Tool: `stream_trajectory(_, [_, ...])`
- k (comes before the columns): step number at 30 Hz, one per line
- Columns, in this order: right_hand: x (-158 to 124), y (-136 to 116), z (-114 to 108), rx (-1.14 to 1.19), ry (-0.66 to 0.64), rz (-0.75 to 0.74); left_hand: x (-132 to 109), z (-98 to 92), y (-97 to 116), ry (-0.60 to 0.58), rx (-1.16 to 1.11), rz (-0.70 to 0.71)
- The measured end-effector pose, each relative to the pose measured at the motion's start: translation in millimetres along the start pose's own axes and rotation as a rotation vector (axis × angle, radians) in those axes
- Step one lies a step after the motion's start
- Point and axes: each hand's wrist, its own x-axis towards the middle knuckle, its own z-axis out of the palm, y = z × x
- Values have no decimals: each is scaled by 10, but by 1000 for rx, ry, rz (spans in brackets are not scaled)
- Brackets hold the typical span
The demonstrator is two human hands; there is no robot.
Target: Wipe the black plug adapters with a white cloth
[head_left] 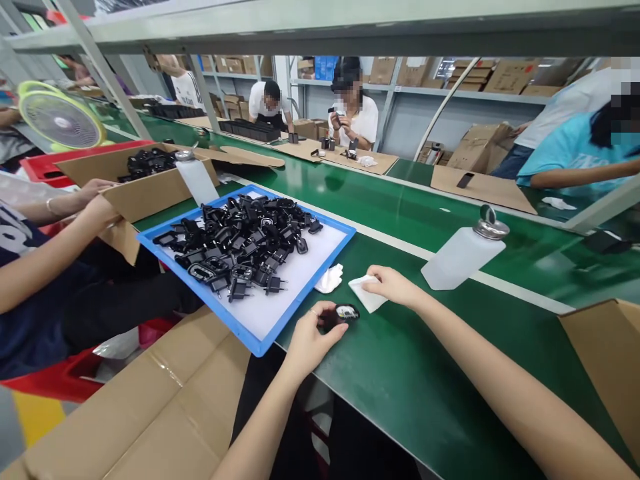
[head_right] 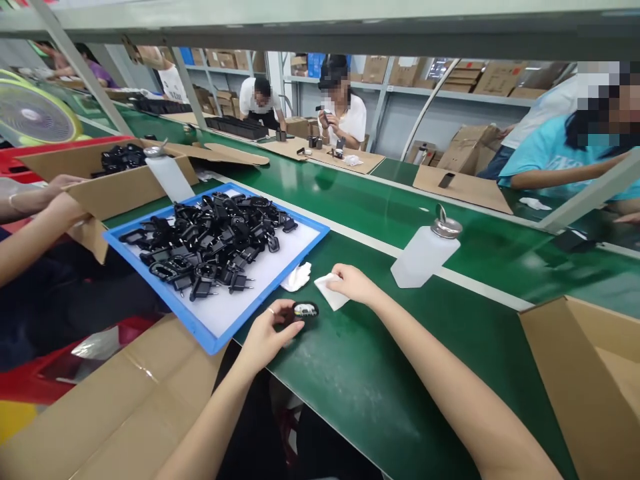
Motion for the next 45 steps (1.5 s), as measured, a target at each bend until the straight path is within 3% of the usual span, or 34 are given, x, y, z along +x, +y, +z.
stream_trajectory(4, [-194,-131,115,693,124,0,-142,-14,11,-154,-674,-103])
stream_trajectory(6, [-294,-251,180,833,170,-46,-195,-2,20,-199,-825,-144])
stream_trajectory(8, [-386,-381,226,816,233,-109,-222,12,26,-205,-891,-163])
stream_trajectory(14, [-587,-600,309,579,213,-277,-234,-1,32,-161,-911,-154])
stream_trajectory(23, [-875,-559,398,577,339,-201,-282,-18,26,65,-832,-62])
stream_trajectory(28, [-984,-510,459,591,144,-272,-261,-91,73,233,-772,31])
stream_trajectory(30, [-952,-483,405,614,167,-211,-271,-126,85,269,-722,73])
stream_trajectory(33, [-853,-475,258,664,316,-117,-306,-148,83,255,-676,103])
stream_trajectory(36, [-757,-543,155,708,376,-142,-337,-133,73,196,-691,113])
stream_trajectory(45, [-639,-833,189,578,257,-416,-389,-168,60,-13,-669,52])
